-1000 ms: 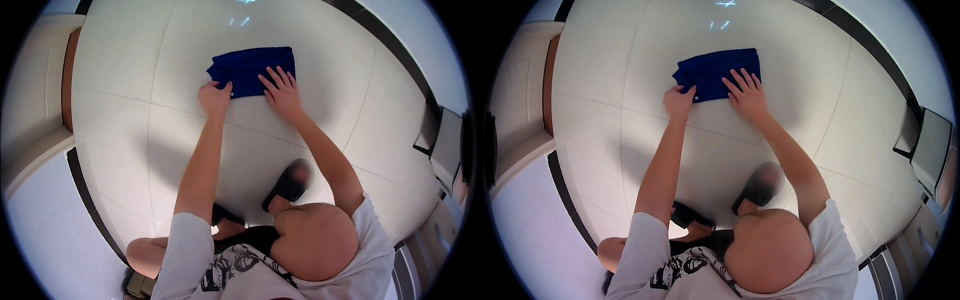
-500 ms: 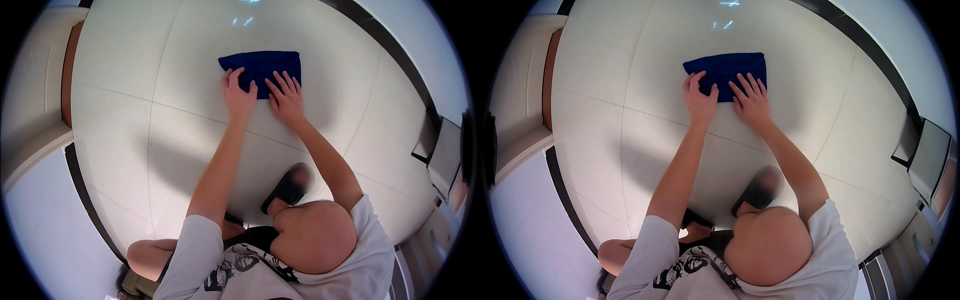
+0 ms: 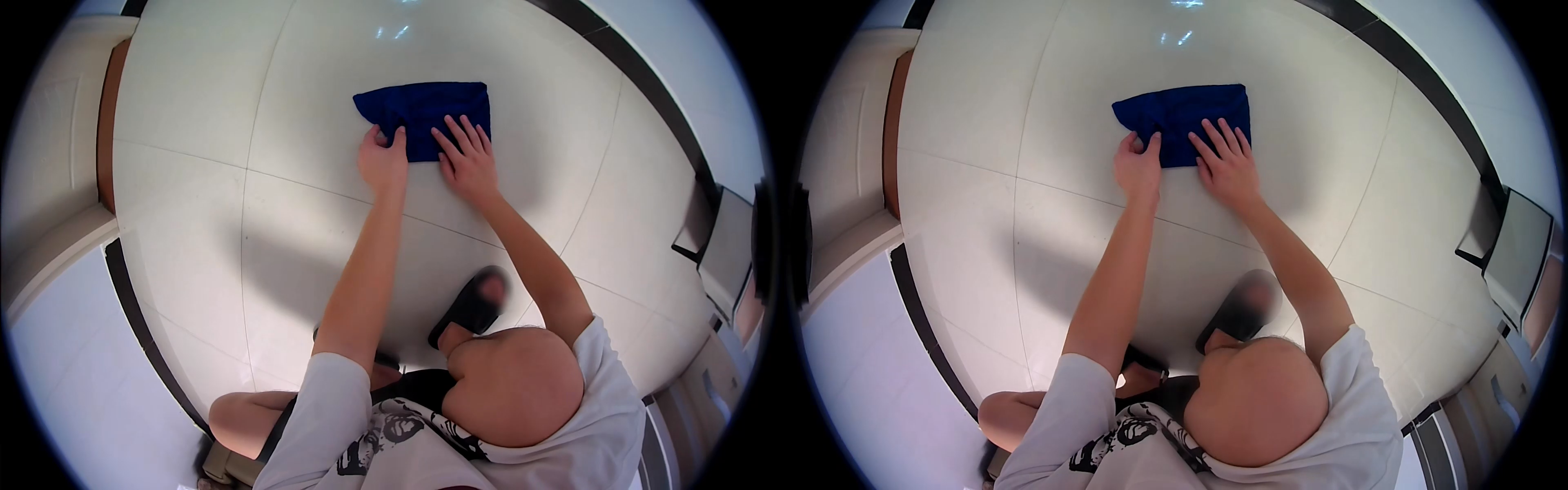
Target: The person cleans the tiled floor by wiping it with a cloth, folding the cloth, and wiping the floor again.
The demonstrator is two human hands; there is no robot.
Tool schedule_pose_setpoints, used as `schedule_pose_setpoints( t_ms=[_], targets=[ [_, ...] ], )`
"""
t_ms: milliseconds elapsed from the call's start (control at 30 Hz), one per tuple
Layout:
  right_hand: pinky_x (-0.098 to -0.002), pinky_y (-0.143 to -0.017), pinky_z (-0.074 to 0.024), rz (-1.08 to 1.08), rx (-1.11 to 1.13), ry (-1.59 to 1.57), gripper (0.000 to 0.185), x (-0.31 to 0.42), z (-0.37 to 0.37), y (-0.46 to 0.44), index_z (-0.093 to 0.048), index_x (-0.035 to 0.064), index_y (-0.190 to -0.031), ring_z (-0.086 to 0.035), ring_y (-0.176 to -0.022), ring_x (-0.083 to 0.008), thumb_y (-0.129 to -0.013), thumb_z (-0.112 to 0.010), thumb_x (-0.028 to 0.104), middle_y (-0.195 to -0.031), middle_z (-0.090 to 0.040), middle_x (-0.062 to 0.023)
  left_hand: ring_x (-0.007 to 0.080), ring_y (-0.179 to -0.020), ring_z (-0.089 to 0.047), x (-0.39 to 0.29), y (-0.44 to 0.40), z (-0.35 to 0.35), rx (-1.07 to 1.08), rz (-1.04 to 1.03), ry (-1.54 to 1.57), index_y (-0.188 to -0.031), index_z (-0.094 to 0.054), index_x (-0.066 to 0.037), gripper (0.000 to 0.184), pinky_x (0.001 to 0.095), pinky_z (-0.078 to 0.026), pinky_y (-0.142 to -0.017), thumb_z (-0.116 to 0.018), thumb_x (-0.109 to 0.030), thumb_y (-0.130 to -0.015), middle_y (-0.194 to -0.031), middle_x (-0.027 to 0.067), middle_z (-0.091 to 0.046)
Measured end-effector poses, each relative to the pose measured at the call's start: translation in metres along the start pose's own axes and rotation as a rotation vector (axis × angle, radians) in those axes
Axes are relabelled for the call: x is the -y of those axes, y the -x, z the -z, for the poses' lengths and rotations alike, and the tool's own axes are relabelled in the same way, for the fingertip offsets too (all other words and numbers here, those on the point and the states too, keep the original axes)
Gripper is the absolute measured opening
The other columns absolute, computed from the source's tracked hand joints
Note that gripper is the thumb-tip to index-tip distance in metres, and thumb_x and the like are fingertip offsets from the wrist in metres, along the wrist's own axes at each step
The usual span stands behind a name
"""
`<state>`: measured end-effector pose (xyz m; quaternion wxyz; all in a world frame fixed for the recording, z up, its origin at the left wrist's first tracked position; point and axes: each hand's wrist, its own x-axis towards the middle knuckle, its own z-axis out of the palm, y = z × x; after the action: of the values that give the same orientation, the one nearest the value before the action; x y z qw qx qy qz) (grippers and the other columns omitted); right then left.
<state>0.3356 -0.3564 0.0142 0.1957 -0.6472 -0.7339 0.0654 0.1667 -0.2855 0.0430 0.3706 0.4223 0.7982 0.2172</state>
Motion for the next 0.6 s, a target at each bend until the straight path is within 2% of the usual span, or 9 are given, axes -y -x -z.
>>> schedule_pose_setpoints(
  t_ms=[100,200,300,400,500,600],
  targets=[
    [-0.0528,-0.125,-0.0318,0.0,0.004,0.008,0.052,0.001,0.002,-0.001,-0.063,0.0245,-0.148,-0.043,-0.152,-0.031,-0.096,-0.066,0.023,-0.161,-0.052,-0.0064,0.0274,-0.103,-0.069,0.004,-0.006,-0.004,0.033,-0.053,0.053,-0.123,-0.077,-0.003,0.04,0.0393,-0.053,-0.092,-0.08,-0.028,-0.091,-0.112,0.0128,-0.073],
    [-0.0528,-0.125,-0.0318,0.001,0.012,0.019,0.052,0.002,0.001,-0.003,-0.063,0.024,-0.148,-0.043,-0.152,-0.0312,-0.096,-0.066,0.024,-0.161,-0.051,-0.0065,0.0294,-0.11,-0.066,0.013,0.003,-0.01,-0.132,-0.502,-0.097,-0.121,-0.079,-0.006,0.033,0.0382,-0.053,-0.092,-0.076,-0.019,-0.091,-0.122,0.0125,-0.07],
    [-0.0529,-0.125,-0.0319,-0.001,0.014,0.015,0.052,0.001,0.0,-0.001,-0.063,0.0238,-0.148,-0.043,-0.152,-0.0315,-0.095,-0.066,0.024,-0.161,-0.052,-0.0067,0.0329,-0.12,-0.061,0.016,0.013,-0.013,-0.011,-0.737,-0.262,-0.123,-0.078,-0.007,0.035,0.0416,-0.05,-0.099,-0.074,-0.018,-0.091,-0.137,0.0129,-0.064],
    [-0.053,-0.125,-0.0322,0.003,0.014,0.013,0.052,0.0,-0.001,-0.001,-0.064,0.0237,-0.147,-0.043,-0.152,-0.0316,-0.095,-0.066,0.025,-0.161,-0.052,-0.007,0.035,-0.131,-0.054,0.011,0.024,-0.013,-0.122,-0.859,-0.369,-0.124,-0.078,-0.009,0.036,0.0484,-0.044,-0.107,-0.072,-0.022,-0.091,-0.15,0.013,-0.056],
    [-0.053,-0.125,-0.0325,0.001,0.007,0.012,0.051,0.0,-0.001,0.0,-0.064,0.0236,-0.146,-0.043,-0.152,-0.0317,-0.095,-0.066,0.025,-0.16,-0.053,-0.0071,0.0363,-0.145,-0.045,0.008,0.018,-0.012,-0.13,-0.845,-0.337,-0.136,-0.072,-0.012,0.045,0.0569,-0.035,-0.117,-0.067,-0.03,-0.096,-0.162,0.0129,-0.046],
    [-0.0529,-0.125,-0.0326,-0.003,-0.002,0.006,0.05,0.001,-0.001,-0.001,-0.065,0.0233,-0.145,-0.044,-0.152,-0.0317,-0.095,-0.066,0.026,-0.16,-0.053,-0.007,0.0346,-0.154,-0.037,0.009,0.014,-0.014,0.023,-0.864,-0.4,-0.149,-0.061,-0.012,0.056,0.0594,-0.03,-0.122,-0.064,-0.034,-0.098,-0.17,0.012,-0.037]
  ],
)
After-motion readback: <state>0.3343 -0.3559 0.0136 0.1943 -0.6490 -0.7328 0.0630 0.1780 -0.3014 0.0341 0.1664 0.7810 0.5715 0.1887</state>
